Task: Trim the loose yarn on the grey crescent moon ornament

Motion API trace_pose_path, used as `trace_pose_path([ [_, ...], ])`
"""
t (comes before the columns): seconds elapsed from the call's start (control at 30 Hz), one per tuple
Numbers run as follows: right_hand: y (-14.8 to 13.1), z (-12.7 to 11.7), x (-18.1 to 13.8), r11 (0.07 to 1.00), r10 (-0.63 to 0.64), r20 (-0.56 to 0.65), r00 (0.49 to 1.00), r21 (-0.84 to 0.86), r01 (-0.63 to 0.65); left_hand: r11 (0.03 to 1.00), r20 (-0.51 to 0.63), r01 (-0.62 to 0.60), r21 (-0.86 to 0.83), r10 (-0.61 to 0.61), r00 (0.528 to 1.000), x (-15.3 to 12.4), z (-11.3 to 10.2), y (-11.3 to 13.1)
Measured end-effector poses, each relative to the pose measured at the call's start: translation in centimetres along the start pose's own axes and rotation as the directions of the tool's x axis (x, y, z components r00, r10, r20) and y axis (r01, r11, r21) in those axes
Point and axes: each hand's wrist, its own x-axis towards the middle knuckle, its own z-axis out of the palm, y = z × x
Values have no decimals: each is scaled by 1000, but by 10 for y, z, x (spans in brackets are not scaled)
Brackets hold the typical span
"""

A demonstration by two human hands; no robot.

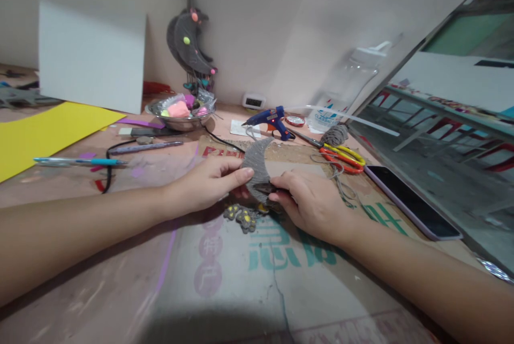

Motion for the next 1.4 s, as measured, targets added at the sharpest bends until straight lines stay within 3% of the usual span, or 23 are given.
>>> trace_pose_path([
  [0.57,-2,1,0,1000,6,50,999,-12,-6,991,15,-61,122,60,998,-2,1,3],
  [1.1,-3,-2,4,995,-48,65,997,-89,53,995,1,-15,98,15,1000,-1,1,3],
  [1.27,-1,0,3,998,-48,61,997,-44,51,996,14,-14,92,13,1000,0,0,2],
  [1.4,-3,-1,2,996,49,-24,999,72,-47,997,16,-30,73,29,999,0,0,1],
])
